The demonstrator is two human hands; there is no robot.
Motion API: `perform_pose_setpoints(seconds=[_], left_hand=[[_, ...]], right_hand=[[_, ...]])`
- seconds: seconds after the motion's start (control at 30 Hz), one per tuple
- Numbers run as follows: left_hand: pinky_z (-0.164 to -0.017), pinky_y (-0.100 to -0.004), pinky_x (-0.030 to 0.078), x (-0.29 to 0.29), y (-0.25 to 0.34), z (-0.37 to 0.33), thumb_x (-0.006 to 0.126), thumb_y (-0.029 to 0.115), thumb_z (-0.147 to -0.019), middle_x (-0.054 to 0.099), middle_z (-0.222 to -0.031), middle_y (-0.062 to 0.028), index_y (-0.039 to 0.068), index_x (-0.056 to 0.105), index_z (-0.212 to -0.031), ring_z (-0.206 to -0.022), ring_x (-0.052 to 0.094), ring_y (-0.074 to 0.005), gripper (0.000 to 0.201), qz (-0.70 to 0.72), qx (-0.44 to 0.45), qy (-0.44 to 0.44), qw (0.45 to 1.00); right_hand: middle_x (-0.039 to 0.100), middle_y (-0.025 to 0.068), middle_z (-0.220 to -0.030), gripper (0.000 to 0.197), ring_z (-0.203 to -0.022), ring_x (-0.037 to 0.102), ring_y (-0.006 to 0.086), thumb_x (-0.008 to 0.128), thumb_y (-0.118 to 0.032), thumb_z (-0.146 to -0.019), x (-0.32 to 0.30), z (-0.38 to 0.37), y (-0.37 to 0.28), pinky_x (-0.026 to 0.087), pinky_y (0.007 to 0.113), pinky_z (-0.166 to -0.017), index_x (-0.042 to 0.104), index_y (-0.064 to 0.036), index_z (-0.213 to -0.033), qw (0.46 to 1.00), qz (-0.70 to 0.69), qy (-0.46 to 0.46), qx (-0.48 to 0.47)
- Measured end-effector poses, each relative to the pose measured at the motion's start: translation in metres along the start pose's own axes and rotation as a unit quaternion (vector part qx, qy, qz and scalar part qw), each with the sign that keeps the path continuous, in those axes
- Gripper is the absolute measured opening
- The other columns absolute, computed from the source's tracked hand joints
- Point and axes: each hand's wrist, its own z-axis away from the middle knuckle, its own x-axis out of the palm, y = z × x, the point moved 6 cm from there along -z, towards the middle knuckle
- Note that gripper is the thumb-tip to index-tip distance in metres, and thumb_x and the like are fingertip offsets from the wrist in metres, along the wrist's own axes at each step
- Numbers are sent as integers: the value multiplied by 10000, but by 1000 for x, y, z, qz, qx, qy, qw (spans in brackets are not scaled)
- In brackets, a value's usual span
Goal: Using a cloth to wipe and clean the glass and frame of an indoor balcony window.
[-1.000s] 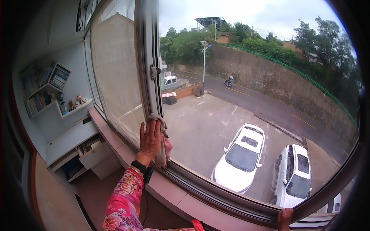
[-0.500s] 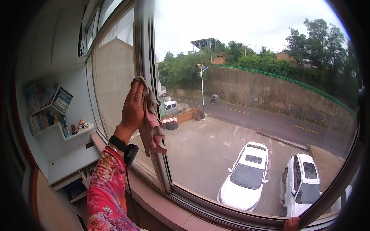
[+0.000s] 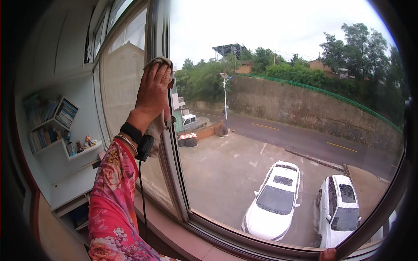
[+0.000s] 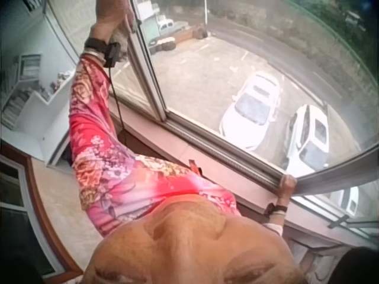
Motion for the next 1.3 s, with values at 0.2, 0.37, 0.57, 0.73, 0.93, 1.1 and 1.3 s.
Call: perform_pose_setpoints(seconds=[0.2,0.37,0.57,0.73,0.93,1.1,1.3], left_hand=[[-1125,-406,228,4,18,50,544,191,-797,480,-1326,-85,37,532,-1252,-1305,355,-255,480,0,27,-31,999],[-1131,-382,200,3,-11,-4,543,249,-851,464,-1357,-77,61,525,-1274,-1323,341,-244,464,-44,40,-45,997],[-1140,-381,182,10,-55,-80,484,203,-878,399,-1426,-81,74,461,-1344,-1359,290,-257,484,-80,-10,-76,994],[-1145,-384,165,23,-88,-129,472,200,-888,354,-1458,-67,95,411,-1383,-1377,248,-260,510,-92,-53,-97,990],[-1109,-377,258,25,-112,-174,490,175,-856,362,-1433,-94,62,415,-1363,-1338,283,-286,525,-77,-47,-36,995],[-1109,-359,256,30,-117,-202,468,102,-821,403,-1369,-127,-11,408,-1339,-1292,325,-294,534,-124,-95,-14,988],[-1072,-386,315,51,-105,-210,439,28,-805,505,-1279,-200,-49,499,-1246,-1229,427,-343,451,23,-146,115,982]], right_hand=[[563,181,-790,128,-792,538,350,531,-116,-869,-15,-8,-14,434,464,-758,549,-25,-781,999,-4,-40,5],[556,183,-790,129,-806,534,362,530,-113,-862,-21,-13,-18,435,463,-776,546,-11,-785,997,-25,-78,11],[570,206,-853,131,-859,531,381,525,-121,-864,-18,-1,-16,432,476,-805,574,0,-847,995,5,-92,28],[593,201,-889,132,-904,544,370,520,-122,-865,-14,0,-16,444,460,-815,590,-12,-844,992,-1,-111,66],[565,181,-805,147,-842,527,355,503,-127,-861,-4,10,-11,438,456,-759,556,-23,-772,989,0,-112,99],[552,178,-793,163,-824,521,352,495,-131,-862,-16,1,-24,425,460,-762,539,-23,-748,990,0,-82,116],[551,178,-795,162,-824,521,354,496,-132,-861,-12,1,-29,422,459,-776,540,-24,-748,991,-9,-61,119]])
